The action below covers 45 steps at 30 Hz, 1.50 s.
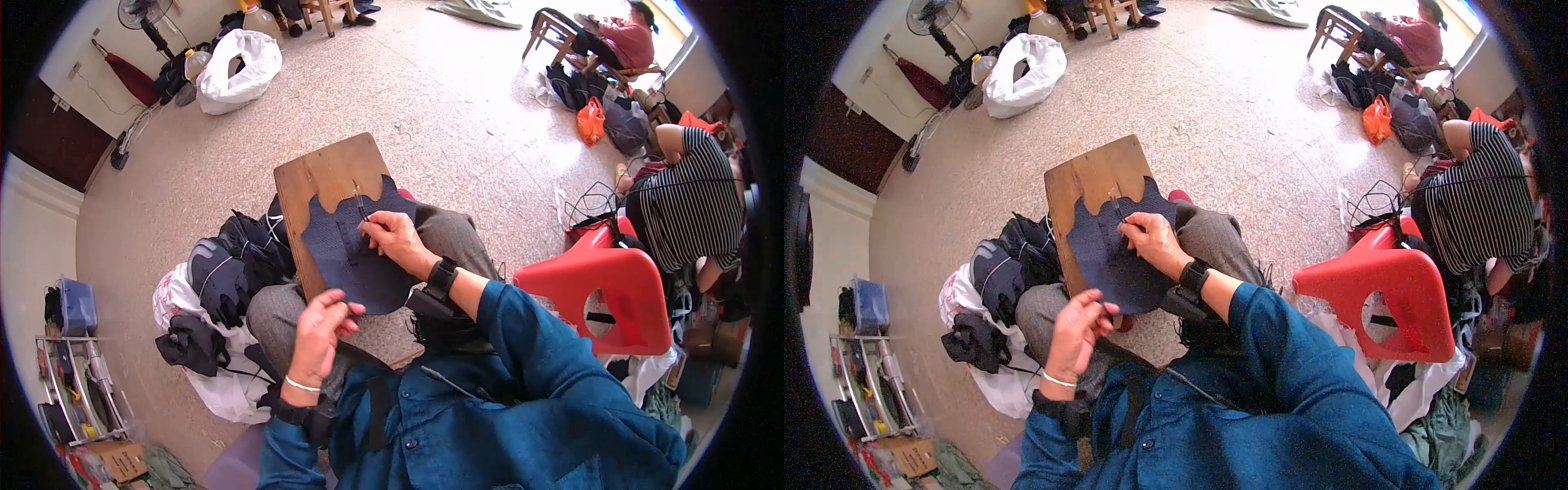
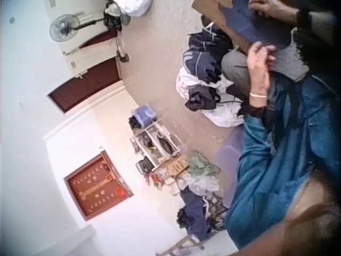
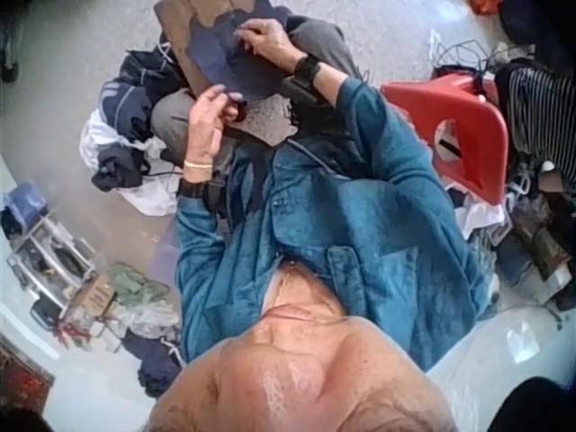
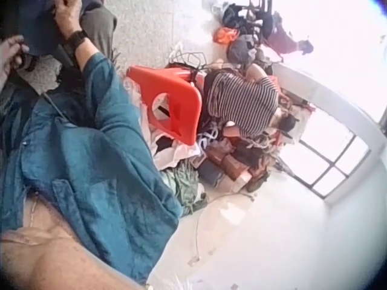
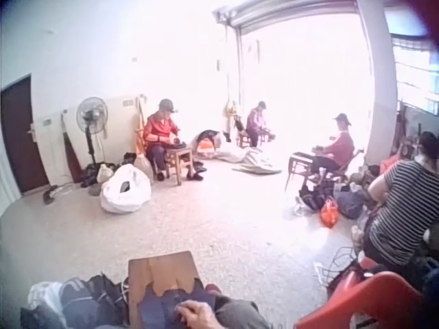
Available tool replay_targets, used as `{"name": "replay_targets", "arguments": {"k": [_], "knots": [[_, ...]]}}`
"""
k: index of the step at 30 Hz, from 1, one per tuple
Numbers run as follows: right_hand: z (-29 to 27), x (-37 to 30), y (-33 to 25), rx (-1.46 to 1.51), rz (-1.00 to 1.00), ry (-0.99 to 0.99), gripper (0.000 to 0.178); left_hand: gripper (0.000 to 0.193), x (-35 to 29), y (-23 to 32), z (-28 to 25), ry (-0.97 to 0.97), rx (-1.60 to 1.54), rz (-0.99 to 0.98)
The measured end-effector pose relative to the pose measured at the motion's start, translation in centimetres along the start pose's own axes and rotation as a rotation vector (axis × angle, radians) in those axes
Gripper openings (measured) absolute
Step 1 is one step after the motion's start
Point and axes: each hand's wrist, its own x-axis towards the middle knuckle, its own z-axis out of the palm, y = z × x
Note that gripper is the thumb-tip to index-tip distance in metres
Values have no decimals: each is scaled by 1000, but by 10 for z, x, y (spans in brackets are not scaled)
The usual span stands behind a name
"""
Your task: Manually threading laces or decorative elements through the upper component of a shoe.
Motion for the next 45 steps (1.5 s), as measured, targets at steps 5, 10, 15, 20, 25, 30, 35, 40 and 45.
{"name": "replay_targets", "arguments": {"k": [5,10,15,20,25,30,35,40,45], "knots": [[2,3,1,165,82,66,16,33,-9,-31,22,-378,336,-95],[-1,8,0,313,171,88,16,37,-5,-25,38,-524,128,-63],[-1,5,-1,292,154,7,16,23,17,-7,30,-22,921,772],[-6,6,-4,254,158,-51,16,13,28,-14,20,254,1184,985],[-9,8,-8,193,194,-76,17,25,31,-18,3,385,1249,917],[-8,9,-7,189,205,-64,17,22,35,-13,4,387,1547,785],[-5,8,-3,245,191,-23,16,24,57,-18,20,27,1377,864],[-13,14,-17,-188,153,-204,18,39,72,-35,18,-166,1389,991],[-11,34,-37,-39,238,-450,22,50,70,-43,13,-158,1542,989]]}}
